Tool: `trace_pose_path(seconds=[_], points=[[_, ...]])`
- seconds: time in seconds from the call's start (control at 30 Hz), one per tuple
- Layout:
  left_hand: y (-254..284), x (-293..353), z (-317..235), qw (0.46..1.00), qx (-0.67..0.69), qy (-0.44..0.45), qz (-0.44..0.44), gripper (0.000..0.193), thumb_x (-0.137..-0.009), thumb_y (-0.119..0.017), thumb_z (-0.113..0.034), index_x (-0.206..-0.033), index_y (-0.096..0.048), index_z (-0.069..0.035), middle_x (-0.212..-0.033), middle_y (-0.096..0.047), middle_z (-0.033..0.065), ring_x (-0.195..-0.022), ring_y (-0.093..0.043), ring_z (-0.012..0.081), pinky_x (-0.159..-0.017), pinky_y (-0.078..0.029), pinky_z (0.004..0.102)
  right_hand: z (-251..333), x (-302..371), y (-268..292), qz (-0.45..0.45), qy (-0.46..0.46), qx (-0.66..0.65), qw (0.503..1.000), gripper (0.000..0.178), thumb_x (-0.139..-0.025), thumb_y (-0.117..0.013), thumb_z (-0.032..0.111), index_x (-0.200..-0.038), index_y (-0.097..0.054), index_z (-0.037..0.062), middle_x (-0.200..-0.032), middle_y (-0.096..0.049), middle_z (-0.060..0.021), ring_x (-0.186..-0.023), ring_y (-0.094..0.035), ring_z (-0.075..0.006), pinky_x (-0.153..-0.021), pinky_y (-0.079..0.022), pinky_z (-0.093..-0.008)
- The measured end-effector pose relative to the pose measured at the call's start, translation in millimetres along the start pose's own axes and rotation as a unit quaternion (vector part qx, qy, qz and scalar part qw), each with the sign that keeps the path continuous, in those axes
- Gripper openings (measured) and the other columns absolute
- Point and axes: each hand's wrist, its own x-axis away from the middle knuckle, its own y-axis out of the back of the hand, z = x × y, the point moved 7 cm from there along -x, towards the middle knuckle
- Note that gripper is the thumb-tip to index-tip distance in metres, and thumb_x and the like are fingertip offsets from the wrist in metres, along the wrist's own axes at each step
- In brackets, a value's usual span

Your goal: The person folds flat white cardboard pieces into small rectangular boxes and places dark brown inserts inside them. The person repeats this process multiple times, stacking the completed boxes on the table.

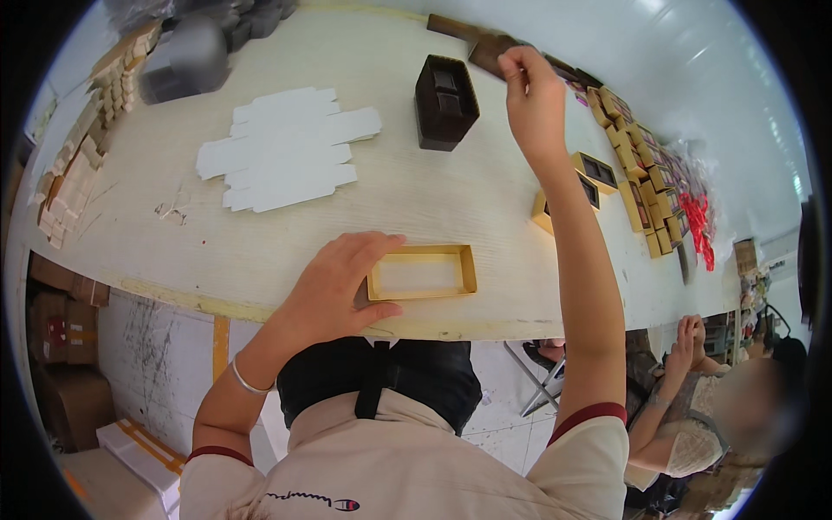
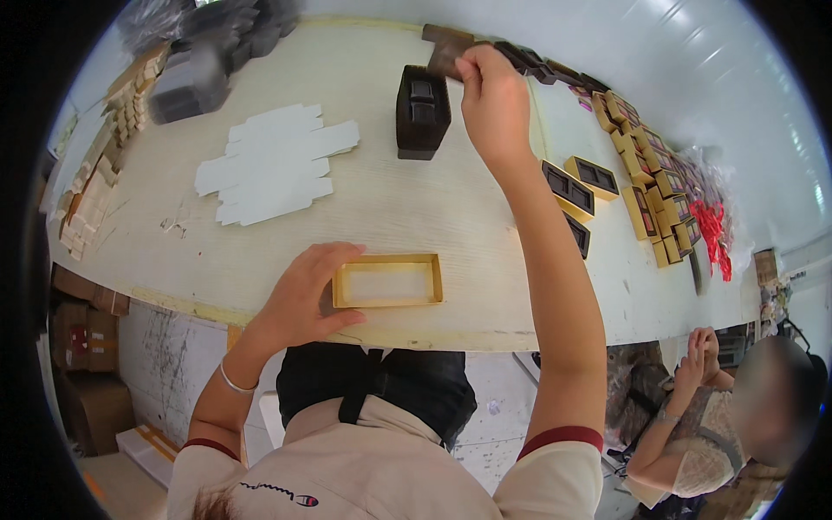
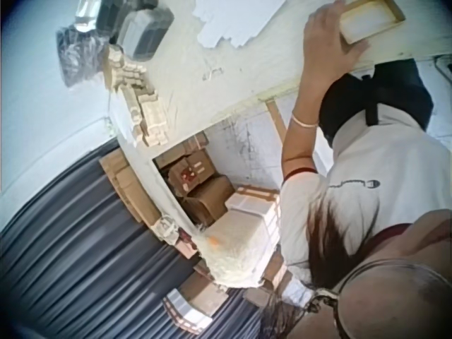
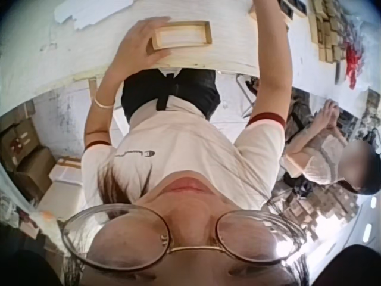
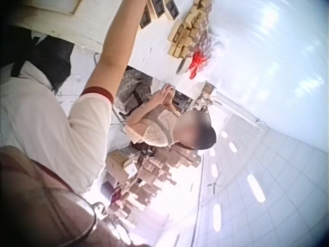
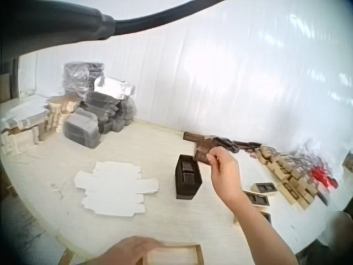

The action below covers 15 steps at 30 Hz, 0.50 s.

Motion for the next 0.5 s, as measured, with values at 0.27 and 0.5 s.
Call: trace_pose_path(seconds=[0.27, 0.5], points=[[54, 11, -30, 0.961, -0.053, -0.135, -0.236, 0.086, -0.068, -0.084, -0.040, -0.138, -0.043, -0.012, -0.149, -0.028, 0.0199, -0.108, -0.053, 0.0314, -0.089, -0.048, 0.0388, 52, 79, 42, 0.132, -0.375, -0.593, 0.700, 0.021, -0.098, -0.055, 0.024, -0.095, -0.058, 0.0033, -0.082, -0.061, -0.0027, -0.062, -0.049, -0.0072, -0.059, -0.041, -0.0211], [41, -21, -45, 0.994, -0.023, -0.101, -0.017, 0.065, -0.065, -0.081, -0.007, -0.126, -0.058, -0.007, -0.118, -0.061, 0.0111, -0.093, -0.060, 0.0249, -0.076, -0.049, 0.0313, 80, 182, 50, 0.130, -0.531, -0.624, 0.558, 0.035, -0.097, -0.056, 0.025, -0.123, -0.046, 0.0033, -0.102, -0.061, -0.0118, -0.068, -0.054, -0.0117, -0.062, -0.046, -0.0246]])
